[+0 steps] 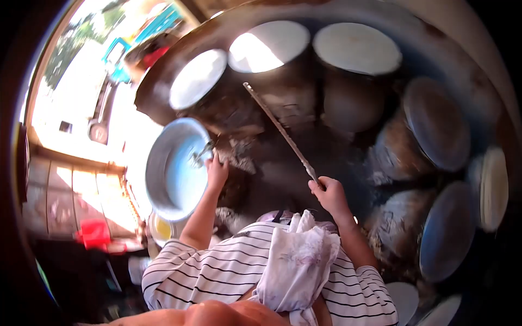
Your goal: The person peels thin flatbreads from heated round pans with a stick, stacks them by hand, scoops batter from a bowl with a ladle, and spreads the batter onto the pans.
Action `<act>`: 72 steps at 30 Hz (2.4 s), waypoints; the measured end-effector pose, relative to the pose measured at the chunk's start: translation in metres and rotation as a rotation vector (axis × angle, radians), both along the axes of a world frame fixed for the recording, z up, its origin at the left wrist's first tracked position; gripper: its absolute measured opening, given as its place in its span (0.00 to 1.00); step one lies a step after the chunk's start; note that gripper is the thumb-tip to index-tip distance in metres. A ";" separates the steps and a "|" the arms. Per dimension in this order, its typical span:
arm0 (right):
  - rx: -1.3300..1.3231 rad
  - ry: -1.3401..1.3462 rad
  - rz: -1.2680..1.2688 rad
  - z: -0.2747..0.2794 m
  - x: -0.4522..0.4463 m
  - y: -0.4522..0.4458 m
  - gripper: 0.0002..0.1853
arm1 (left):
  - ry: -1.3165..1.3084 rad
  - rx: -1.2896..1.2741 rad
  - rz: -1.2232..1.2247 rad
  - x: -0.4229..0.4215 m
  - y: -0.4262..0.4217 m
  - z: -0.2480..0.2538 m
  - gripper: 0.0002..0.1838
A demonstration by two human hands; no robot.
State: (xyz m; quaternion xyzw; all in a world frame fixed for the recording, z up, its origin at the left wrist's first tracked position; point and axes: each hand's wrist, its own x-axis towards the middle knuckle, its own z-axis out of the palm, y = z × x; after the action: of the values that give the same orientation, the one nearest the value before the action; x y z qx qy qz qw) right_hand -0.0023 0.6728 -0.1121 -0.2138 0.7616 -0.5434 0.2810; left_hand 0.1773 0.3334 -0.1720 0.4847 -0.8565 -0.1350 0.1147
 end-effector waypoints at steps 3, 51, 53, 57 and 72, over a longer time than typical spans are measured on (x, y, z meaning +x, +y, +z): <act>0.079 -0.140 0.168 -0.006 0.005 -0.080 0.18 | 0.017 0.036 0.241 0.039 -0.099 -0.032 0.34; -0.091 -1.081 0.705 0.073 0.103 -0.384 0.25 | 2.299 1.999 0.011 0.099 -0.162 0.131 0.16; -0.252 -1.068 0.763 0.118 0.103 -0.393 0.24 | 2.235 1.945 -0.308 0.109 -0.165 0.187 0.17; -0.550 -0.886 0.853 0.195 0.109 -0.424 0.22 | 2.060 1.816 -0.777 0.119 -0.193 0.292 0.19; -0.403 -0.981 0.467 0.083 0.109 -0.338 0.21 | 1.708 2.189 0.026 0.171 -0.185 0.195 0.14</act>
State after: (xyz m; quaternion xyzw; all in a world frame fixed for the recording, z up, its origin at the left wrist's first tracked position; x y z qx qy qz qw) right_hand 0.1064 0.3349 -0.0291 -0.1486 0.3562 -0.6370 0.6673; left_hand 0.3488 0.1480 0.0231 0.1031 0.0230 -0.9807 0.1643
